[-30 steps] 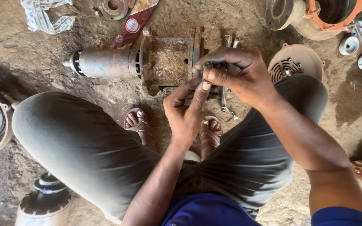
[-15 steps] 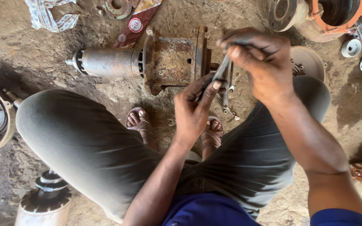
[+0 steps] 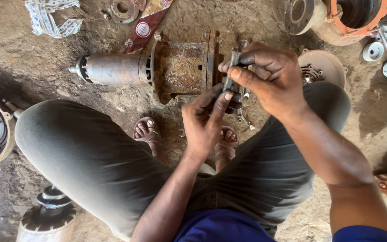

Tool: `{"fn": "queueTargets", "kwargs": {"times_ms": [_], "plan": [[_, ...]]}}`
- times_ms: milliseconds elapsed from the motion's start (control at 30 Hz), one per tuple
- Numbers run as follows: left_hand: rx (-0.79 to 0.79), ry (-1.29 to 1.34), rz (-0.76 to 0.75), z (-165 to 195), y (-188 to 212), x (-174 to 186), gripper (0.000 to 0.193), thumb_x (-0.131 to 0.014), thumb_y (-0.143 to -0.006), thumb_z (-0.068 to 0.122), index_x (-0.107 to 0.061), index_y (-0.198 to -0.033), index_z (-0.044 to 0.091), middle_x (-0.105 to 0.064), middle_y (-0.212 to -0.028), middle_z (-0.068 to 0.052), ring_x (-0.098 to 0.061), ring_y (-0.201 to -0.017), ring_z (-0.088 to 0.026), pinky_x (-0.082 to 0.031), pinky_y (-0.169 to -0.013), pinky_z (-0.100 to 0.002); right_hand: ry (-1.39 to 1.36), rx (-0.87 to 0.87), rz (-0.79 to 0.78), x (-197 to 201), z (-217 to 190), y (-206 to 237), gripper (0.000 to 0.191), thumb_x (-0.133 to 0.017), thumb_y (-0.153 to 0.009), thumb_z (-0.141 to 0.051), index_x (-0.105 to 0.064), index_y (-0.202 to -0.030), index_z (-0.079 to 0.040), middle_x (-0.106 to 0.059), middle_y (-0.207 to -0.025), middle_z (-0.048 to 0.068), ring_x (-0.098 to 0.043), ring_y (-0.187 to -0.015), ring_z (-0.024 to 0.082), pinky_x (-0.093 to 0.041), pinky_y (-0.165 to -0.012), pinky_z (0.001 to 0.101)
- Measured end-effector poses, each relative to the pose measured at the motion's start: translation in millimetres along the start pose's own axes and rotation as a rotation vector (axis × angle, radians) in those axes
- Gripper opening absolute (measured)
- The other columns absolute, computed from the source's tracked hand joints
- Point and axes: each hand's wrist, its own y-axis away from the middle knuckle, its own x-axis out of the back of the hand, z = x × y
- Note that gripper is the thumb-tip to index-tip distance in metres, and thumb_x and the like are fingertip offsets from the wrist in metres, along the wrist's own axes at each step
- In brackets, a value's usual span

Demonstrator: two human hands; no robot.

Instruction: The person sits on the ground and saws a metal rod using a hacksaw, steadying the rod against a rusty pump housing while cutting. After cutting, the person picks up a grease packet and squeezes grease onto the cut rod end.

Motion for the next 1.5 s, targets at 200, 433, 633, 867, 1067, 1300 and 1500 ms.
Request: {"fn": "queueTargets", "kwargs": {"times_ms": [200,433,633,867,1067,1300,1500], "plan": [[0.004,0.088,0.037,1,-1,-1,0.029,-0.067,-0.104,0.009,-0.068,-0.127,-0.007,-0.078,-0.1,-0.017,-0.079,-0.09,-0.02,-0.068,-0.082,-0.032,-0.175,-0.101,0.068,-8,-5,-8,0.018,-0.073,-0.101,-0.015,-0.07,-0.115,-0.005,-0.075,-0.114,0.006,-0.074,-0.109,0.014,-0.065,-0.099,0.0289],[0.037,0.084,-0.031,4,3,-5,0.026,-0.067,-0.104,0.009,-0.069,-0.125,-0.007,-0.078,-0.101,-0.017,-0.08,-0.09,-0.021,-0.067,-0.079,-0.031,0.012,-0.074,0.12,2,4,2,0.009,-0.074,-0.11,-0.008,-0.072,-0.11,0.0,-0.076,-0.1,0.012,-0.077,-0.093,0.018,-0.065,-0.088,0.0323],[0.052,0.091,0.0,2,0,-3,0.03,-0.068,-0.103,0.01,-0.067,-0.128,-0.006,-0.079,-0.1,-0.015,-0.08,-0.086,-0.02,-0.068,-0.078,-0.031,-0.175,-0.157,0.162,5,5,-5,0.017,-0.073,-0.106,-0.007,-0.07,-0.121,0.001,-0.076,-0.115,0.014,-0.077,-0.103,0.022,-0.067,-0.094,0.0379],[0.07,0.068,-0.003,-3,0,-6,0.026,-0.068,-0.102,0.008,-0.07,-0.123,-0.008,-0.078,-0.101,-0.015,-0.08,-0.088,-0.019,-0.067,-0.077,-0.029,-0.14,-0.187,0.095,6,-1,-6,0.014,-0.071,-0.112,-0.007,-0.068,-0.116,0.006,-0.073,-0.105,0.012,-0.072,-0.098,0.018,-0.061,-0.094,0.0314],[0.059,0.046,-0.022,-1,0,-7,0.026,-0.069,-0.102,0.008,-0.07,-0.122,-0.008,-0.078,-0.102,-0.015,-0.079,-0.09,-0.019,-0.065,-0.077,-0.028,-0.144,-0.155,0.166,5,1,1,0.014,-0.073,-0.109,-0.003,-0.069,-0.117,0.008,-0.074,-0.105,0.014,-0.073,-0.096,0.019,-0.062,-0.092,0.0309],[0.057,0.068,0.066,-1,-2,-4,0.026,-0.07,-0.103,0.01,-0.071,-0.122,-0.008,-0.079,-0.097,-0.015,-0.078,-0.086,-0.018,-0.064,-0.077,-0.027,-0.173,-0.192,0.047,2,2,-7,0.02,-0.071,-0.106,-0.001,-0.068,-0.125,0.005,-0.074,-0.117,0.013,-0.073,-0.113,0.02,-0.062,-0.105,0.0323],[0.067,0.073,0.044,-3,-1,-6,0.027,-0.07,-0.102,0.009,-0.07,-0.122,-0.008,-0.079,-0.098,-0.014,-0.078,-0.089,-0.016,-0.064,-0.079,-0.027,0.008,-0.212,0.111,-7,2,2,0.015,-0.07,-0.106,-0.006,-0.07,-0.118,0.003,-0.075,-0.106,0.011,-0.074,-0.097,0.016,-0.062,-0.088,0.0279]]}}
